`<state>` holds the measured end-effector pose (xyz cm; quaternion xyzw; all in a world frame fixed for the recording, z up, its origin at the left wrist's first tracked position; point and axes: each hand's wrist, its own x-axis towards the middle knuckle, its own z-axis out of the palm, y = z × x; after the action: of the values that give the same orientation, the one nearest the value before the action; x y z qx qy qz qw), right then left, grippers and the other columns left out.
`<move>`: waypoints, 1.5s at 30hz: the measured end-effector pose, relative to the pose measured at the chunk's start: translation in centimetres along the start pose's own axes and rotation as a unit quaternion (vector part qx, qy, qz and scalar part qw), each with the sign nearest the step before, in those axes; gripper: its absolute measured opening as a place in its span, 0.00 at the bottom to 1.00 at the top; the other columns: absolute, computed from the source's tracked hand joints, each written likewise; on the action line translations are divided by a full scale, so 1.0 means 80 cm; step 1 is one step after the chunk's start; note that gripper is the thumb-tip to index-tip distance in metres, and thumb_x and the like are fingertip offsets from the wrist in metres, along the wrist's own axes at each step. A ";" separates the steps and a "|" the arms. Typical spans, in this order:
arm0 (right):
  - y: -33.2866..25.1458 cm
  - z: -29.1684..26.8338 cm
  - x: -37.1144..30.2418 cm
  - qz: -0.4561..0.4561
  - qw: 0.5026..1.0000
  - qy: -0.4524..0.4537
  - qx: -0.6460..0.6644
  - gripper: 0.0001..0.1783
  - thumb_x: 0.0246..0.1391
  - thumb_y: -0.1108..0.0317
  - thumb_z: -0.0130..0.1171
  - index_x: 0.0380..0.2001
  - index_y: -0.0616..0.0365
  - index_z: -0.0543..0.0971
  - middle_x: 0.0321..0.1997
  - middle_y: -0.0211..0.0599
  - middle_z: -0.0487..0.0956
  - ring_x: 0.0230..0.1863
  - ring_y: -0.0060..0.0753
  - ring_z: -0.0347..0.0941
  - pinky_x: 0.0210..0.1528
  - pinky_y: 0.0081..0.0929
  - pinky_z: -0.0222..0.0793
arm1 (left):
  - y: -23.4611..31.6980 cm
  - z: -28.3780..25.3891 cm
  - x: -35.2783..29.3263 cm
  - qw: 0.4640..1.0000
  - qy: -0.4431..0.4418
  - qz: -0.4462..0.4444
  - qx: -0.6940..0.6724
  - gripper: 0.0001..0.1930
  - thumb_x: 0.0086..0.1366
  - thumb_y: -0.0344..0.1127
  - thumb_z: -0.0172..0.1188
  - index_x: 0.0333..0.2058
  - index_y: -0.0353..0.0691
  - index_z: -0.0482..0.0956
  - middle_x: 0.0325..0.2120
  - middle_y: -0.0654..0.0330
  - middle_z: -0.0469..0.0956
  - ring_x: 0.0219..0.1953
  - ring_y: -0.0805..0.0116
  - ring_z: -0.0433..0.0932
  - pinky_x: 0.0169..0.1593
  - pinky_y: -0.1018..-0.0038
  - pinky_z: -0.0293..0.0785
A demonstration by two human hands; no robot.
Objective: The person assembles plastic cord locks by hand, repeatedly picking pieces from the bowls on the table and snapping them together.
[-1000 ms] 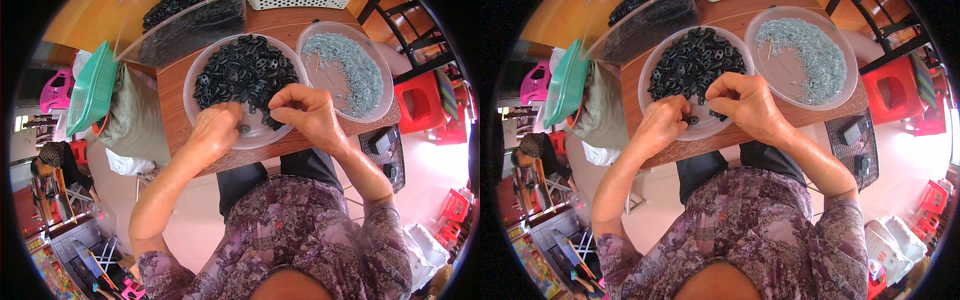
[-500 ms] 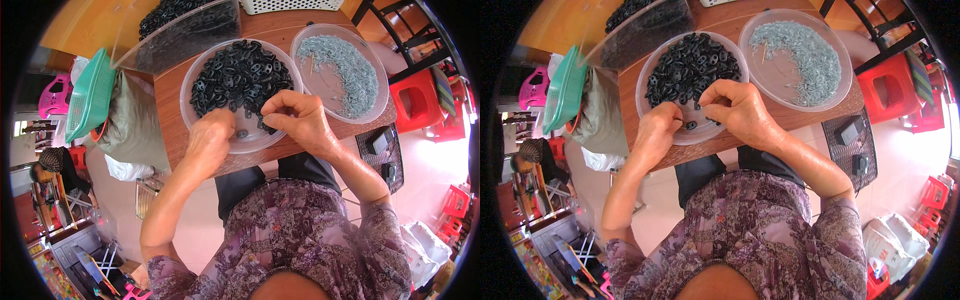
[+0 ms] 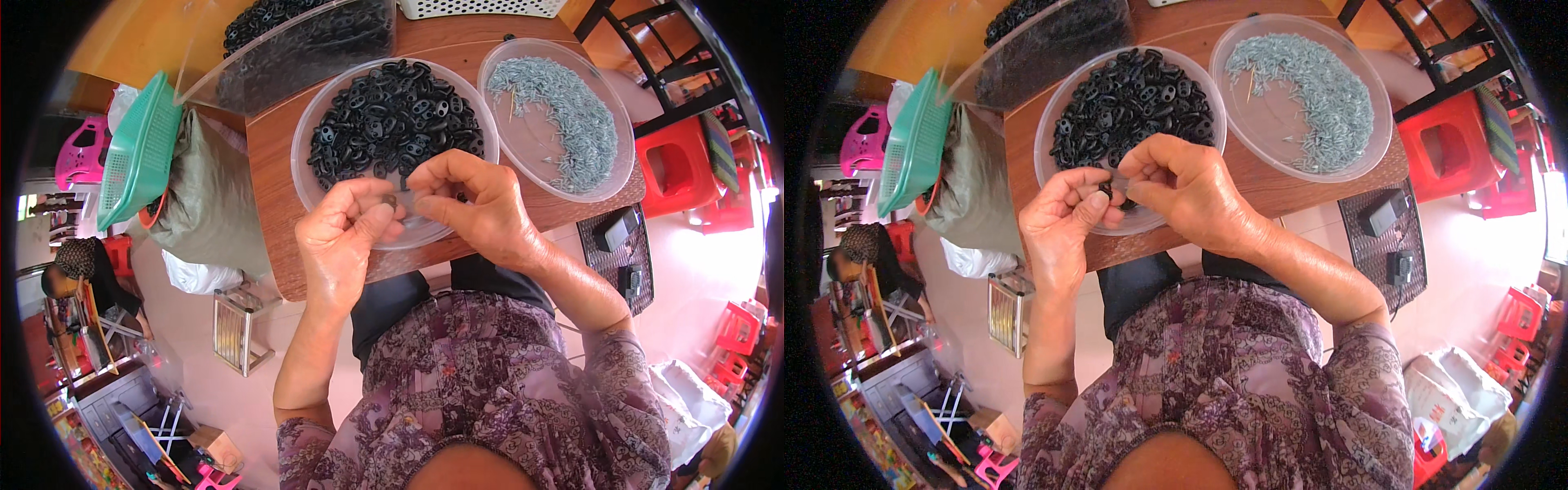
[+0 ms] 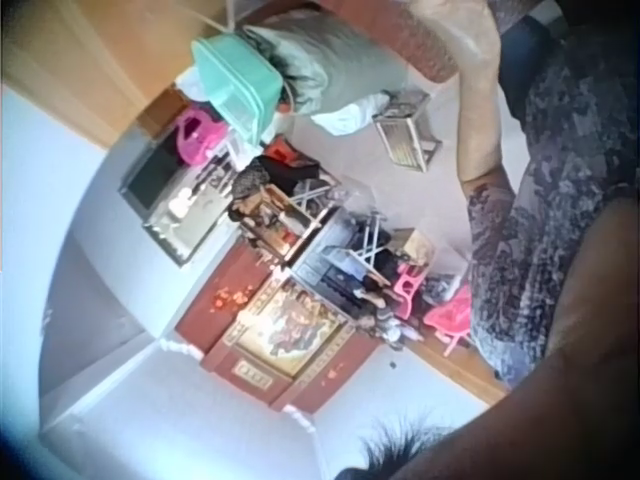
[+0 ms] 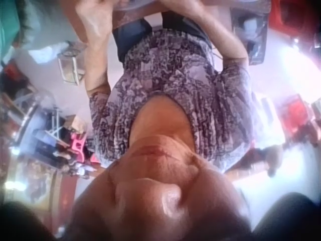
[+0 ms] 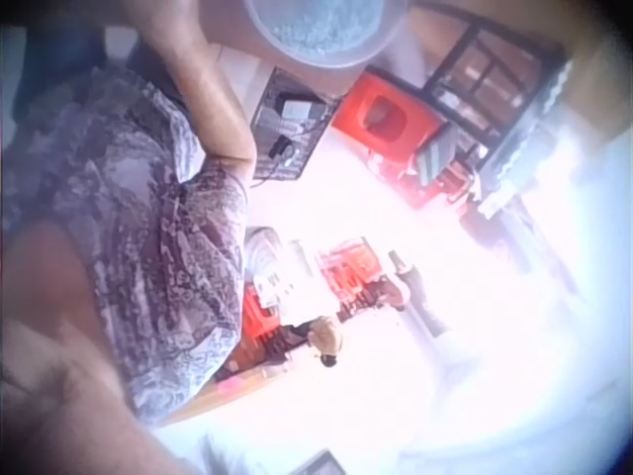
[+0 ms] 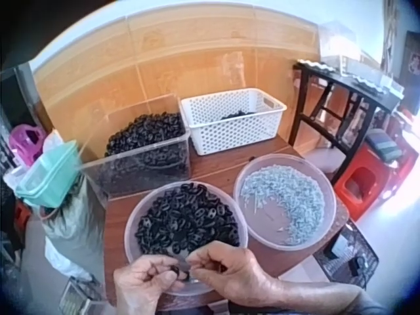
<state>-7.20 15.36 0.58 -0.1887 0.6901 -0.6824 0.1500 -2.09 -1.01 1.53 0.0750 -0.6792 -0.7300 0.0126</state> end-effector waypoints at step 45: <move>0.001 0.008 0.014 0.000 0.999 -0.039 -0.018 0.11 0.48 0.79 0.53 0.37 0.65 0.72 0.31 0.28 0.74 0.33 0.14 0.69 0.36 0.15 0.67 | -0.017 0.017 -0.001 0.990 0.053 0.085 0.100 0.03 0.58 0.22 0.54 0.33 0.31 0.74 0.24 0.62 0.76 0.21 0.80 0.71 0.27 0.85 0.70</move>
<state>-7.89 14.24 0.53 -0.2180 0.6961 -0.6617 0.1733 -2.08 0.48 0.26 0.0564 -0.7512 -0.6496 0.1026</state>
